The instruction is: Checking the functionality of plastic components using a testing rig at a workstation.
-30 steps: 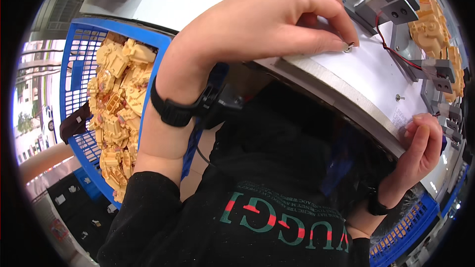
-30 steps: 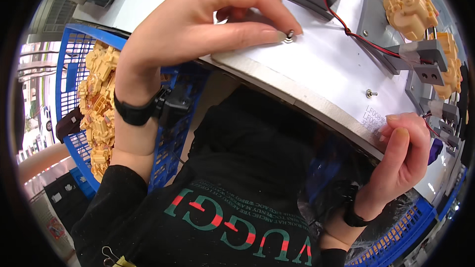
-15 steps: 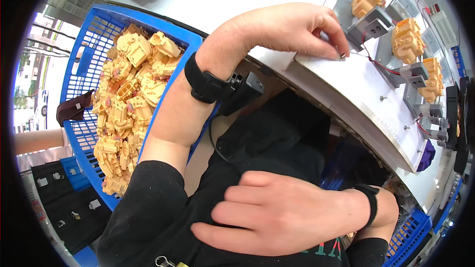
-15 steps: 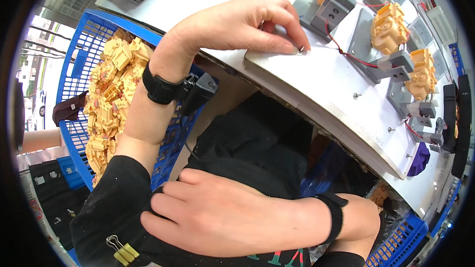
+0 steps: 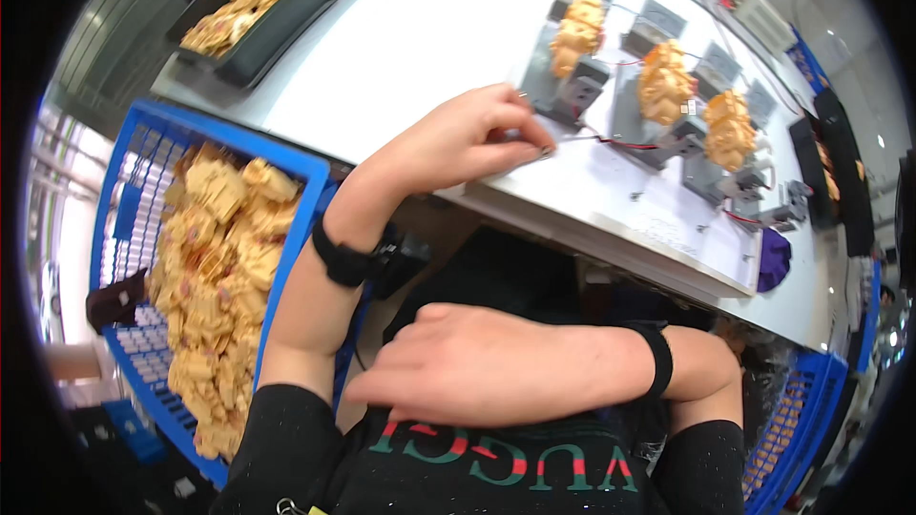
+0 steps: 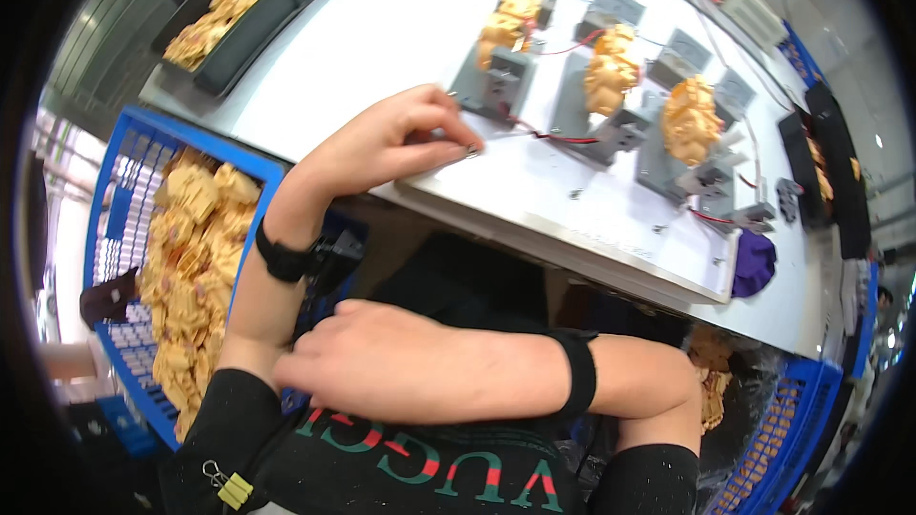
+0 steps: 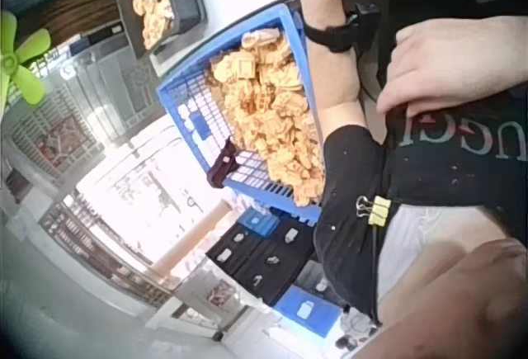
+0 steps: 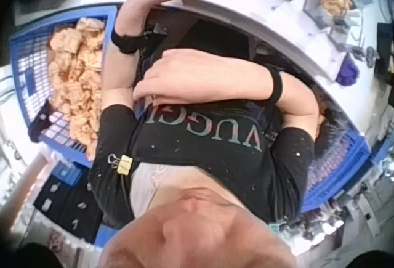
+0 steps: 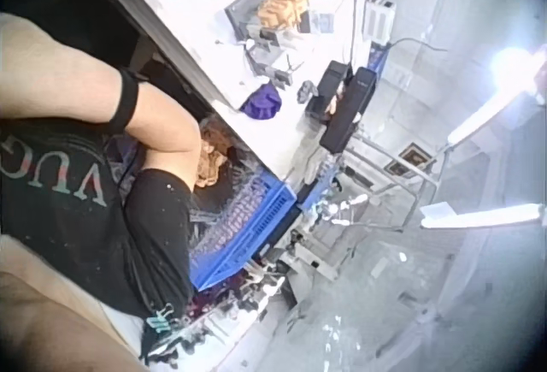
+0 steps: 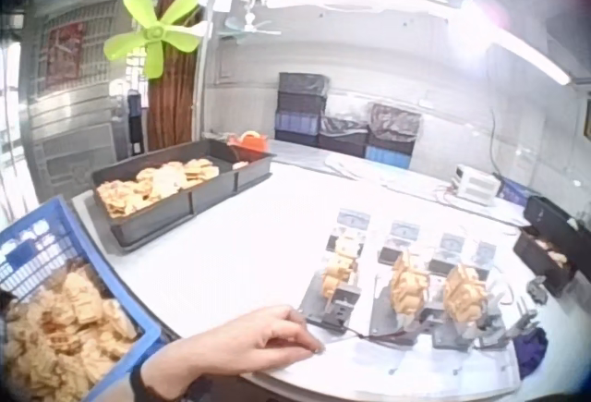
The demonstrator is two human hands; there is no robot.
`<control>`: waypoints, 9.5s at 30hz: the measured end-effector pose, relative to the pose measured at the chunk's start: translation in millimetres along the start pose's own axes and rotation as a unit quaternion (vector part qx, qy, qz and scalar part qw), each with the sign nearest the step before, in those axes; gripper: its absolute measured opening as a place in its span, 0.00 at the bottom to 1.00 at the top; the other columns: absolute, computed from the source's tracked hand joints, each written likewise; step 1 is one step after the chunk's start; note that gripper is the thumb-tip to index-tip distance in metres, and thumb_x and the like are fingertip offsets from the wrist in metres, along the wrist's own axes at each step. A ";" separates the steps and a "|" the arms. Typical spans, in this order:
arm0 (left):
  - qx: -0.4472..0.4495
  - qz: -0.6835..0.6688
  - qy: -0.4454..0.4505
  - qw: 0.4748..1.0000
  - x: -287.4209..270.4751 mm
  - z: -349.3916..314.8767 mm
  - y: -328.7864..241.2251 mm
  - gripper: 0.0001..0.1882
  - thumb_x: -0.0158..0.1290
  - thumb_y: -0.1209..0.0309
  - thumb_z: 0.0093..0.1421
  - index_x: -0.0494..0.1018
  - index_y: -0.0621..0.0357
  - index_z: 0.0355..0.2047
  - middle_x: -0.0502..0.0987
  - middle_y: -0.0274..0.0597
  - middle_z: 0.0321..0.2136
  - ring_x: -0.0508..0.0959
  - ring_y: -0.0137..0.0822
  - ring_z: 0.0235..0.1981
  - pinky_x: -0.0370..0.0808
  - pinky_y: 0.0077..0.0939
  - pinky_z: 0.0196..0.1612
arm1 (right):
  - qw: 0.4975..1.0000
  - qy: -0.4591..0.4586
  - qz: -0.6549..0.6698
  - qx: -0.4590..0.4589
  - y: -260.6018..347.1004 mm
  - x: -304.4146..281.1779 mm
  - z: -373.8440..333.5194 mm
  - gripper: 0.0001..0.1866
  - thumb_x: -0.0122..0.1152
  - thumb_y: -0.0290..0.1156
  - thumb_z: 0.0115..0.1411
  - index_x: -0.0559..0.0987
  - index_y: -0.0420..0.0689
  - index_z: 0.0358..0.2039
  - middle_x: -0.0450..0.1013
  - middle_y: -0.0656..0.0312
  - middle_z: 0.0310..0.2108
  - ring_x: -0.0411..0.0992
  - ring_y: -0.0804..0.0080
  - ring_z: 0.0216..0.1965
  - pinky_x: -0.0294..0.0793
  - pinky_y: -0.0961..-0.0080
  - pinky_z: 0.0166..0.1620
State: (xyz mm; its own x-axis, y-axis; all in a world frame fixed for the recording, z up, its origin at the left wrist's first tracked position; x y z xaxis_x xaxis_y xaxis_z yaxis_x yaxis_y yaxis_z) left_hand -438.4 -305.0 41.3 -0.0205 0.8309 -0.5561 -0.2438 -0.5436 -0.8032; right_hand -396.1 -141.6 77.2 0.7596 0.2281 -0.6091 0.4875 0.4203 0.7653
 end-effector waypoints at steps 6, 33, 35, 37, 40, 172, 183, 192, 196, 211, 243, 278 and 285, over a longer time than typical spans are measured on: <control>0.023 0.021 -0.098 0.995 21.3 -5.0 -2.6 0.09 0.55 0.72 0.59 0.78 0.60 0.39 0.70 0.36 0.36 0.71 0.27 0.35 0.67 0.19 0.39 | 0.942 -0.269 0.023 0.201 0.5 -36.4 -112.8 0.12 0.59 0.28 0.59 0.77 0.44 0.44 0.76 0.60 0.37 0.75 0.68 0.35 0.73 0.75 0.36; 0.074 -0.398 -0.376 0.833 -13.1 21.5 -33.6 0.14 0.49 0.68 0.66 0.71 0.63 0.48 0.71 0.30 0.25 0.67 0.19 0.25 0.64 0.12 0.29 | 0.916 -0.293 0.205 0.183 -57.2 19.2 -31.8 0.34 0.71 0.40 0.50 0.62 0.38 0.49 0.71 0.53 0.41 0.74 0.66 0.40 0.75 0.72 0.44; 0.101 -0.289 -0.430 0.849 -17.8 24.1 -31.2 0.12 0.49 0.70 0.66 0.71 0.63 0.47 0.73 0.30 0.26 0.69 0.19 0.27 0.65 0.12 0.31 | 0.894 -0.328 0.237 0.193 -58.2 18.3 -22.3 0.29 0.70 0.39 0.52 0.62 0.38 0.43 0.72 0.56 0.34 0.74 0.72 0.33 0.75 0.77 0.38; 0.138 -0.083 -0.456 0.875 -21.8 22.3 -28.8 0.11 0.51 0.73 0.64 0.71 0.63 0.46 0.74 0.31 0.29 0.71 0.19 0.30 0.68 0.13 0.34 | 0.887 -0.325 0.267 0.189 -55.9 15.4 -18.9 0.27 0.69 0.38 0.52 0.62 0.38 0.41 0.72 0.59 0.31 0.73 0.76 0.30 0.74 0.80 0.35; 0.258 0.238 -0.417 0.838 -29.0 22.2 -23.8 0.10 0.55 0.74 0.60 0.75 0.59 0.43 0.73 0.31 0.29 0.70 0.21 0.29 0.68 0.16 0.32 | 0.872 -0.322 0.303 0.209 -54.2 11.8 -17.3 0.24 0.68 0.37 0.53 0.62 0.39 0.38 0.71 0.63 0.26 0.69 0.83 0.26 0.72 0.84 0.30; 0.303 -0.092 -0.551 0.772 -20.7 58.4 -32.1 0.14 0.44 0.78 0.65 0.67 0.60 0.51 0.71 0.37 0.47 0.69 0.24 0.42 0.64 0.17 0.50 | 0.863 -0.320 0.297 0.253 -42.0 14.5 -33.5 0.28 0.60 0.35 0.58 0.58 0.39 0.52 0.71 0.61 0.25 0.70 0.79 0.23 0.69 0.80 0.28; 0.097 -0.688 -0.394 0.602 -35.9 56.6 -26.9 0.11 0.49 0.74 0.63 0.69 0.52 0.46 0.73 0.36 0.36 0.76 0.30 0.37 0.77 0.31 0.46 | 0.876 -0.321 0.252 0.258 -34.1 9.2 -22.4 0.27 0.60 0.36 0.58 0.58 0.39 0.50 0.71 0.59 0.24 0.70 0.76 0.21 0.69 0.77 0.26; 0.136 -0.208 -0.569 0.784 -31.4 52.2 -30.6 0.12 0.46 0.71 0.66 0.69 0.50 0.50 0.72 0.27 0.37 0.70 0.20 0.38 0.67 0.16 0.44 | 0.865 -0.342 0.268 0.251 -35.8 16.1 -13.7 0.27 0.58 0.36 0.59 0.57 0.38 0.51 0.70 0.58 0.23 0.69 0.74 0.20 0.69 0.74 0.26; 0.211 -0.086 -0.561 0.796 -31.0 49.2 -34.2 0.12 0.46 0.70 0.66 0.69 0.50 0.49 0.71 0.27 0.37 0.70 0.20 0.38 0.67 0.16 0.44 | 0.862 -0.341 0.273 0.257 -39.4 16.1 -13.5 0.30 0.59 0.40 0.59 0.57 0.37 0.53 0.70 0.59 0.22 0.67 0.75 0.20 0.68 0.74 0.26; 0.103 -0.440 -0.476 0.755 -24.6 34.8 -3.0 0.15 0.49 0.74 0.63 0.66 0.59 0.51 0.74 0.42 0.43 0.72 0.32 0.46 0.70 0.29 0.52 | 0.520 -0.841 0.017 -0.150 14.5 -96.7 -185.9 0.30 0.39 0.61 0.64 0.70 0.46 0.46 0.74 0.58 0.37 0.71 0.69 0.39 0.69 0.71 0.41; -0.075 -0.341 -0.406 0.845 26.5 12.3 4.6 0.18 0.42 0.63 0.69 0.67 0.59 0.54 0.74 0.35 0.39 0.71 0.25 0.44 0.68 0.20 0.49 | 0.697 -0.714 -0.067 0.007 -0.3 -58.0 -293.9 0.51 0.23 0.74 0.57 0.69 0.38 0.56 0.65 0.50 0.59 0.57 0.60 0.63 0.48 0.66 0.64; -0.122 0.026 -0.207 0.970 40.5 0.8 -13.9 0.09 0.60 0.80 0.41 0.76 0.57 0.26 0.74 0.43 0.34 0.68 0.48 0.51 0.62 0.39 0.55 | 0.790 -0.456 -0.300 0.280 -38.6 -57.2 -169.1 0.17 0.74 0.27 0.40 0.80 0.48 0.33 0.74 0.68 0.32 0.69 0.70 0.31 0.66 0.74 0.34; -0.082 0.062 -0.192 0.976 37.3 -0.6 -10.3 0.09 0.61 0.78 0.44 0.78 0.55 0.27 0.73 0.41 0.34 0.68 0.47 0.50 0.57 0.49 0.60 | 0.764 -0.462 -0.321 0.315 -41.6 -55.4 -161.1 0.16 0.73 0.25 0.40 0.81 0.47 0.33 0.74 0.69 0.30 0.69 0.71 0.30 0.66 0.76 0.35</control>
State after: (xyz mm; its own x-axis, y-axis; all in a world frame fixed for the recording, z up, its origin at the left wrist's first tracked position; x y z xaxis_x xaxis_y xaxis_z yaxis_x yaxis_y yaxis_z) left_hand -436.1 -268.5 28.7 -0.4093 0.7237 -0.5556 -0.0589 -0.6286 -0.7755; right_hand -527.8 -30.2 45.6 0.1135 -0.6878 -0.7170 0.7768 -0.3885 0.4956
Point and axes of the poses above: each hand's wrist, its own z-axis towards the middle knuckle, its own x-axis out of the palm, y = z × x, the point moved 1 cm from there along z, towards the middle knuckle
